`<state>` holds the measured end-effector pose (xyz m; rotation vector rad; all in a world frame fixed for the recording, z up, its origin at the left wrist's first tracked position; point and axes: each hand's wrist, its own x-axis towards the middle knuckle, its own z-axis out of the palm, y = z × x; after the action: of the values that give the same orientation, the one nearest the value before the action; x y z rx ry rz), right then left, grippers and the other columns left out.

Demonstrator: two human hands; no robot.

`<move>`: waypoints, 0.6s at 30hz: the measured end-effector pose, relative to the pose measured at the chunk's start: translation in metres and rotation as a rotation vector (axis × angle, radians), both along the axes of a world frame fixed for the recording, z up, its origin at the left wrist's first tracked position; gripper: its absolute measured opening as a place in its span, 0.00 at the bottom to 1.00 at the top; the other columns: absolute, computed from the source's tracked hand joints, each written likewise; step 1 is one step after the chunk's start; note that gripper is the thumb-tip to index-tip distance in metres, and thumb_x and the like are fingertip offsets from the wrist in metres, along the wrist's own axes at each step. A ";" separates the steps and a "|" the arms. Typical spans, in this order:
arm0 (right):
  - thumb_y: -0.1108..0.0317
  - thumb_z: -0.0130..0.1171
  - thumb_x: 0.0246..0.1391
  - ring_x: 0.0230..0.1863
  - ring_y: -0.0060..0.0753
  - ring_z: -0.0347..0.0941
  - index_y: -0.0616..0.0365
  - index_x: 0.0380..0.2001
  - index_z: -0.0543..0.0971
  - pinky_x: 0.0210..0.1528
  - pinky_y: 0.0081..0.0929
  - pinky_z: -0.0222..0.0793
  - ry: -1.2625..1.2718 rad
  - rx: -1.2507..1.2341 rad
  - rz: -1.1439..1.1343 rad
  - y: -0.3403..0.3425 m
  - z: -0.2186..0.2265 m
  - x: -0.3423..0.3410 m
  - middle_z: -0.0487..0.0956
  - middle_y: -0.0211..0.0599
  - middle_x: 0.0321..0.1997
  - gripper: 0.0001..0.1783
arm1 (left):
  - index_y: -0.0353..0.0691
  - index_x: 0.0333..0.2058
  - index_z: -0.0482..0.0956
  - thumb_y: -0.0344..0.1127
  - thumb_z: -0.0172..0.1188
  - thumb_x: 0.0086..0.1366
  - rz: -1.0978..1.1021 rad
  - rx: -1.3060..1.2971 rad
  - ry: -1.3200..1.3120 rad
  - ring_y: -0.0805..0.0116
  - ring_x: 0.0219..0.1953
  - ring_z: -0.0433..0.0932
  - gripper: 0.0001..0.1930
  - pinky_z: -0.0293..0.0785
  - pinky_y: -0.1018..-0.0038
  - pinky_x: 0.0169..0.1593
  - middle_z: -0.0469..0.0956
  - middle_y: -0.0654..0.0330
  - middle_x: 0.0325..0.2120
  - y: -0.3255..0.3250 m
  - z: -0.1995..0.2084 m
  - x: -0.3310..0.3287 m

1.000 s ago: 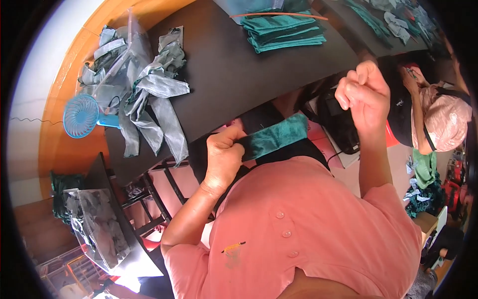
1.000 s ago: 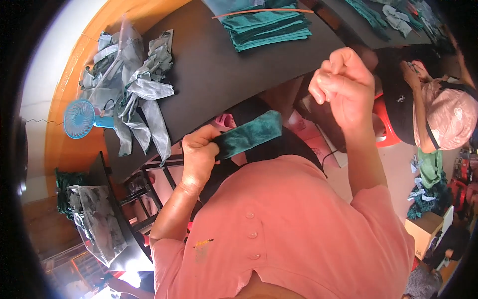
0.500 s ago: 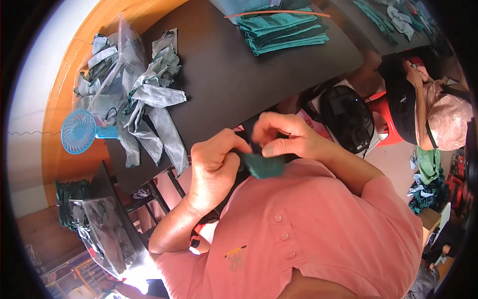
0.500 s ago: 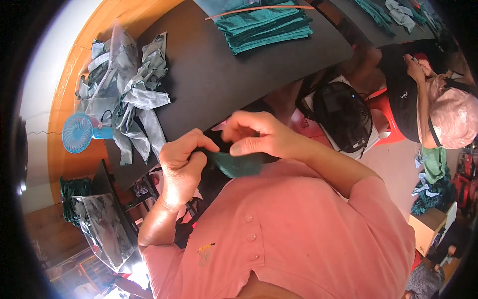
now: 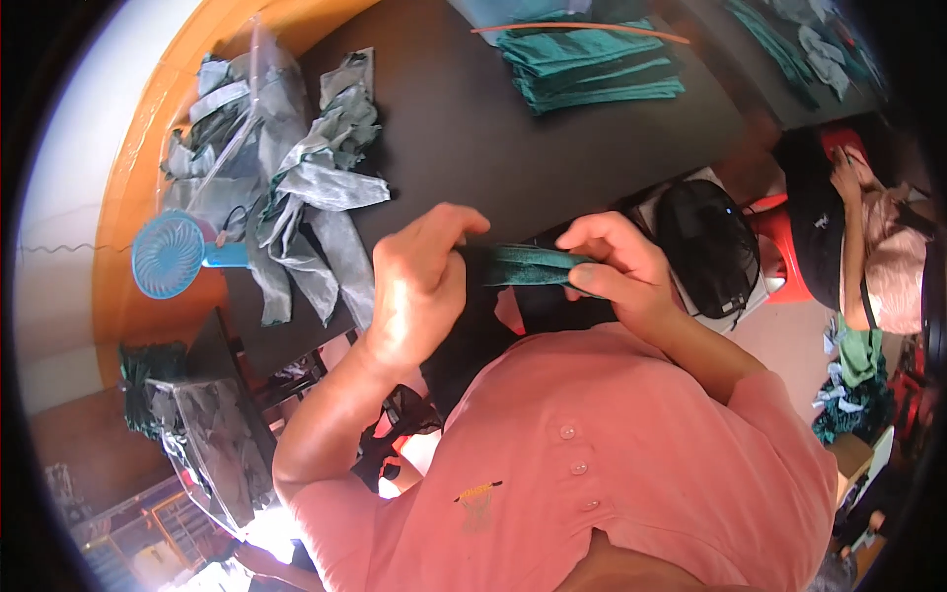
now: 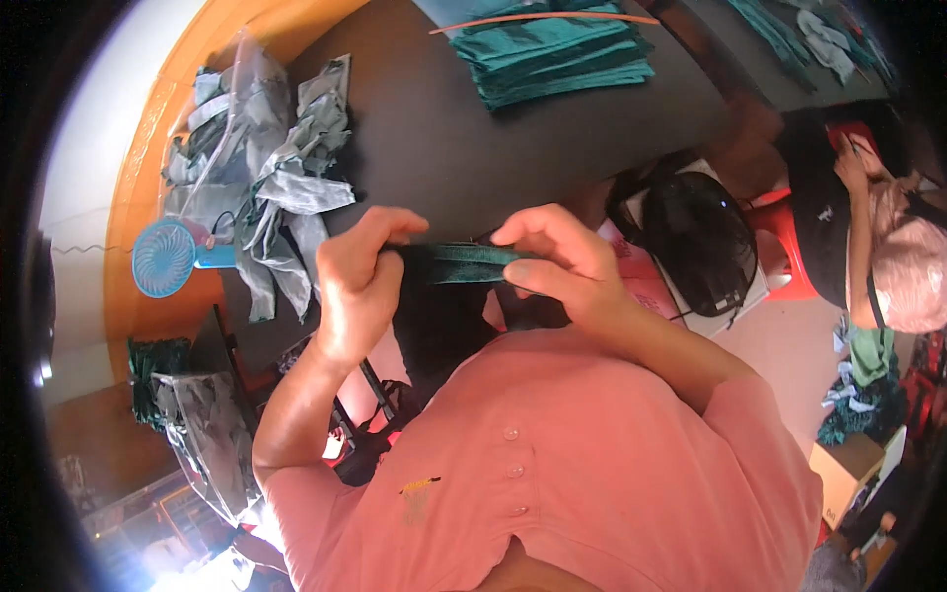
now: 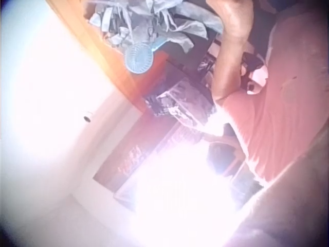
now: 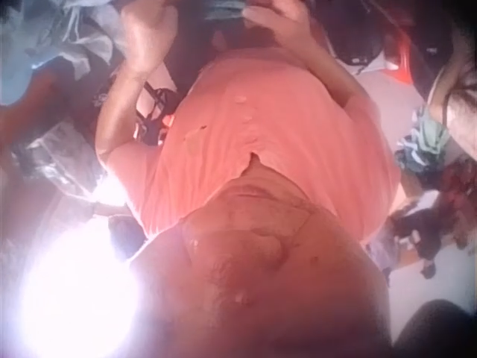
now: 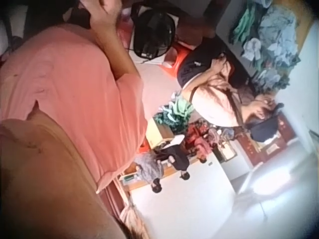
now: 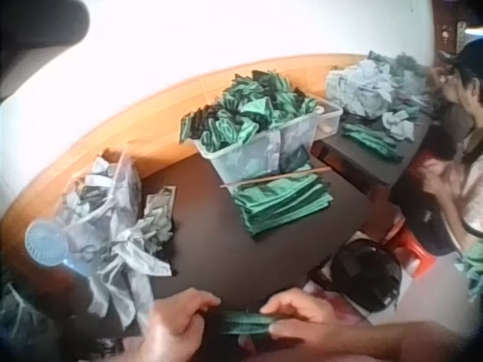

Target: The recorder is turning small green fabric tubes inside out by hand as part of a manufacturing process.

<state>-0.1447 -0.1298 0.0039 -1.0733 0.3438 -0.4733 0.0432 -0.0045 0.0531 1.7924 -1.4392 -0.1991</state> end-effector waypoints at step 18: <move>0.65 0.64 0.49 0.34 0.48 0.76 0.59 0.31 0.75 0.35 0.43 0.71 -0.061 -1.536 -0.013 -0.051 0.053 0.154 0.78 0.40 0.34 0.11 | 0.37 0.32 0.78 0.21 0.57 0.46 0.249 -0.041 -0.468 0.53 0.38 0.73 0.12 0.71 0.62 0.42 0.75 0.56 0.33 0.034 -0.004 0.067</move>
<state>0.0097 -0.1803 0.0568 -2.5257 -0.1588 -0.7943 0.1100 0.0294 0.0489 2.0492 -1.4937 0.4010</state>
